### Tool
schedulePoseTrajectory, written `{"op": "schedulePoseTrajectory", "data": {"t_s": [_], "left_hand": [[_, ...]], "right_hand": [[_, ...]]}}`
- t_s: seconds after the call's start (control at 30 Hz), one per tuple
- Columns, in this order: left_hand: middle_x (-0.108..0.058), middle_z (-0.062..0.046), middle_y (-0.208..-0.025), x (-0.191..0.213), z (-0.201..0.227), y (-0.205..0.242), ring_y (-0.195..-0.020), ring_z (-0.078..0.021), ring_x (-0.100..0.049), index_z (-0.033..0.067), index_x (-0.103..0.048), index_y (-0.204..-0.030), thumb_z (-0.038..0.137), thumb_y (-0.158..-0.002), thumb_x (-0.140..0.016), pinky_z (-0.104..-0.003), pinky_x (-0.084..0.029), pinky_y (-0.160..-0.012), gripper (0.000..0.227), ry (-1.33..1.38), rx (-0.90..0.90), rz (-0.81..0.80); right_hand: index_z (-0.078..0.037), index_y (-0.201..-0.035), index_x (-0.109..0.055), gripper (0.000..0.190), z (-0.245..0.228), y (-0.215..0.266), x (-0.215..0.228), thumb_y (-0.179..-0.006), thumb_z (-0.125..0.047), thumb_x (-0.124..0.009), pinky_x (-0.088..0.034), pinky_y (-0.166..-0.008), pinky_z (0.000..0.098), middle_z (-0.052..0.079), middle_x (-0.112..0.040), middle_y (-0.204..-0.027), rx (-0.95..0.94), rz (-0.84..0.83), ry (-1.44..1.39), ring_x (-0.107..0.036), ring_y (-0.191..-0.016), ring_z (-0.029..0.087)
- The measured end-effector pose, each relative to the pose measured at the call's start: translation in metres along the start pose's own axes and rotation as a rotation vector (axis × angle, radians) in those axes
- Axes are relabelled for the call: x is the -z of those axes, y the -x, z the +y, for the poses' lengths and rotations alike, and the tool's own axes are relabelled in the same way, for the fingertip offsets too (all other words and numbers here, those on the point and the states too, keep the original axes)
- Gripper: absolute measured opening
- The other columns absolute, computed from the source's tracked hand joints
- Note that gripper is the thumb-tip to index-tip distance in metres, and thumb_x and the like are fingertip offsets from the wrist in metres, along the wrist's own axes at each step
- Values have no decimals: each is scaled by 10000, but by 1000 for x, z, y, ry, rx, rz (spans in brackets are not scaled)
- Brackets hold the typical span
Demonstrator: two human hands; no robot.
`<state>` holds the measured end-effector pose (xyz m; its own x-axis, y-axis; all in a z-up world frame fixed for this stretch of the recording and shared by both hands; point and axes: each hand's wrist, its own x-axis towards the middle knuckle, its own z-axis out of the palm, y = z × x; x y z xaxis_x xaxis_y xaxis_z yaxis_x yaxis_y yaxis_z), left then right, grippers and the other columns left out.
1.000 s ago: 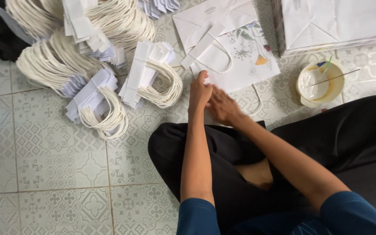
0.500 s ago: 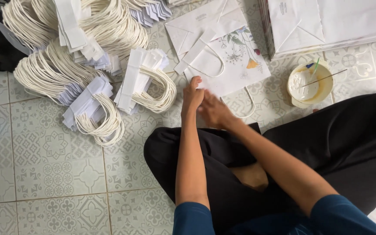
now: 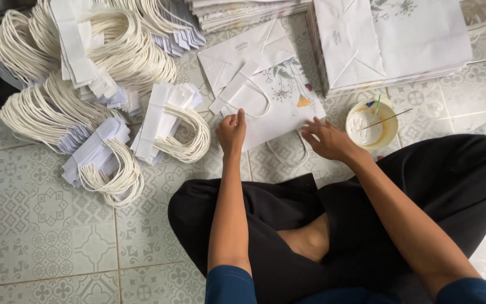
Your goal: Attaching rope handles to paper bags by gluing reinforcement strips over the handle ends.
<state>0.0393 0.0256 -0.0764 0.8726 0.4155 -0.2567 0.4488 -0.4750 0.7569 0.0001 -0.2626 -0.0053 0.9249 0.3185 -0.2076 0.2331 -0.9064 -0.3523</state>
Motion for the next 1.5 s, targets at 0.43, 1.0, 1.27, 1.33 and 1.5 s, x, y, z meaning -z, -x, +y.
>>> {"op": "schedulePoseTrajectory", "data": {"t_s": [0.43, 1.0, 1.27, 1.33, 1.5], "left_hand": [[-773, -158, -901, 4, 40, 22, -687, -167, -760, 3, -764, -1069, 161, -799, -822, -231, -645, -634, 318, 608, 112, 69], [-759, -201, -888, 92, 81, 66, -719, -198, -753, -20, -740, -1065, 119, -872, -820, -273, -658, -678, 251, 888, -192, 79], [-761, -198, -863, 106, 72, 66, -702, -204, -754, -12, -751, -1047, 119, -876, -822, -278, -651, -664, 227, 892, -214, 107], [-758, -199, -857, 108, 72, 67, -699, -201, -751, -26, -747, -1043, 104, -873, -817, -279, -651, -661, 226, 886, -215, 125], [-758, -189, -842, 116, 73, 66, -692, -196, -753, -16, -754, -1020, 104, -870, -823, -277, -651, -642, 204, 887, -240, 170]], "right_hand": [[-111, -1308, -706, 373, 39, 12, 91, -973, -253, -624, -519, -991, 509, 167, -765, -1095, -35, 52, -286, -699, -1113, 360], [26, -1372, -603, 670, 10, -66, -55, -834, -296, -839, -589, -791, 482, 210, -711, -998, -485, 220, -642, -727, -960, 364], [-104, -1129, -733, 319, 12, -88, -120, -853, -264, -754, -540, -690, 433, 24, -668, -803, -599, 367, -675, -706, -780, 245], [-78, -1133, -744, 290, 6, -76, -88, -886, -229, -743, -535, -656, 410, 87, -665, -854, -522, 489, -748, -676, -764, 239], [120, -1077, -736, 166, -5, -36, 11, -951, 15, -767, -492, -823, 459, 315, -649, -905, -20, 1097, -712, -649, -908, 377]]}}
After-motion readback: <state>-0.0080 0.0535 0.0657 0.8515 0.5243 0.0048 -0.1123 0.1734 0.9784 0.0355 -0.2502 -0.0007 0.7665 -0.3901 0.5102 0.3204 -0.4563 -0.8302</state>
